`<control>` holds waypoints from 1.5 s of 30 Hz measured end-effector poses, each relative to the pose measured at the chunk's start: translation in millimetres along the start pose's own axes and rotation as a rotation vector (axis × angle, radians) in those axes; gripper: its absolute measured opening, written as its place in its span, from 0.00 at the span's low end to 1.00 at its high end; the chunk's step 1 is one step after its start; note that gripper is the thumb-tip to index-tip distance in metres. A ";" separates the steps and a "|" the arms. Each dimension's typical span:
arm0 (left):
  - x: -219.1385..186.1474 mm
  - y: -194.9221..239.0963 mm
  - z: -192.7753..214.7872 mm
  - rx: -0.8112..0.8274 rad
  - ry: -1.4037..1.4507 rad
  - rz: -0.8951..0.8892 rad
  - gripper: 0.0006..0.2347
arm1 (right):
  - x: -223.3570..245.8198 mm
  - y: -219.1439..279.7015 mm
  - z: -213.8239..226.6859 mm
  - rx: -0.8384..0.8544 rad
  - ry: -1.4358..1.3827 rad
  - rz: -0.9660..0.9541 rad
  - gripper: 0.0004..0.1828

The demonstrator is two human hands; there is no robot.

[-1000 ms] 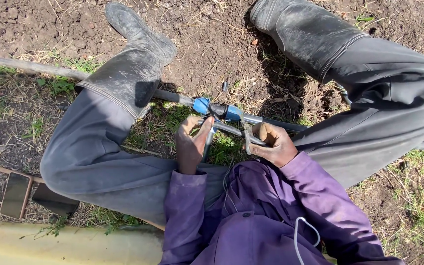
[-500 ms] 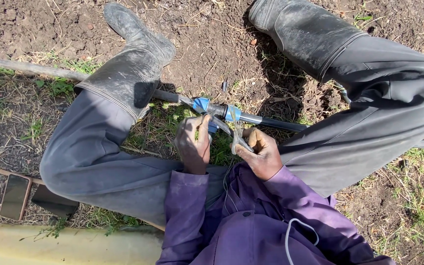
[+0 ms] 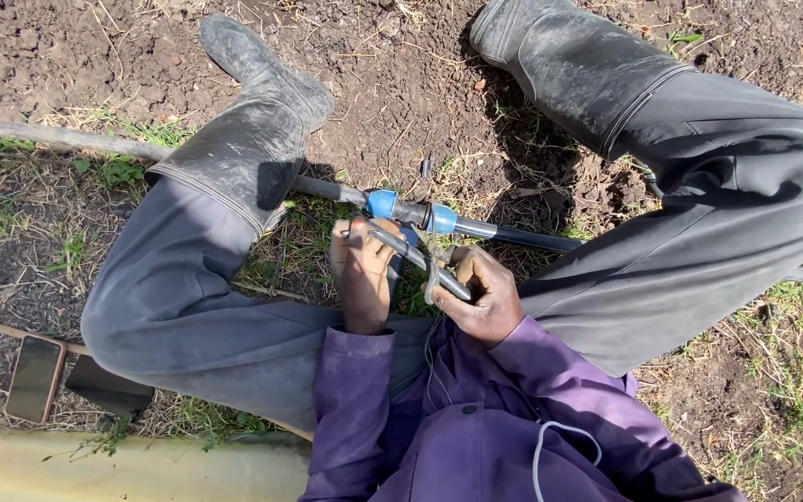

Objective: The recorder uses scissors to cut and assemble parts for an irrigation pipe while sitting on the ground in a garden area.

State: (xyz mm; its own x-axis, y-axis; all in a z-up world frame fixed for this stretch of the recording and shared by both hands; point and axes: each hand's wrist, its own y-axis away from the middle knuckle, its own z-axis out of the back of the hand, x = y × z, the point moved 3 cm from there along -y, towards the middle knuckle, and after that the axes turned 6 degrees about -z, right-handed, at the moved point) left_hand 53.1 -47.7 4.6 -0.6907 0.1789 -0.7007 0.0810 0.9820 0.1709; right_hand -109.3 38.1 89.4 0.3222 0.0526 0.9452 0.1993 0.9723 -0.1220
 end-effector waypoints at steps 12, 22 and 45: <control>-24.8 10.2 -42.2 0.105 0.087 0.055 0.13 | -17.3 7.0 -7.7 0.023 -0.329 -0.215 0.21; -33.9 14.0 -49.3 0.207 -0.057 -0.047 0.10 | -30.0 3.8 3.7 0.089 -0.148 -0.259 0.18; 14.0 70.8 -44.4 0.369 -0.194 0.395 0.20 | 26.5 -15.8 92.1 0.544 0.511 -0.110 0.24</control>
State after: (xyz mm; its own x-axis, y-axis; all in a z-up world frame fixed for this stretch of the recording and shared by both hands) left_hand 17.3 21.6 37.7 -0.4154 0.5107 -0.7528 0.5758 0.7882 0.2170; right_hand -189.1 45.0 144.2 0.7428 -0.0343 0.6687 -0.1877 0.9480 0.2571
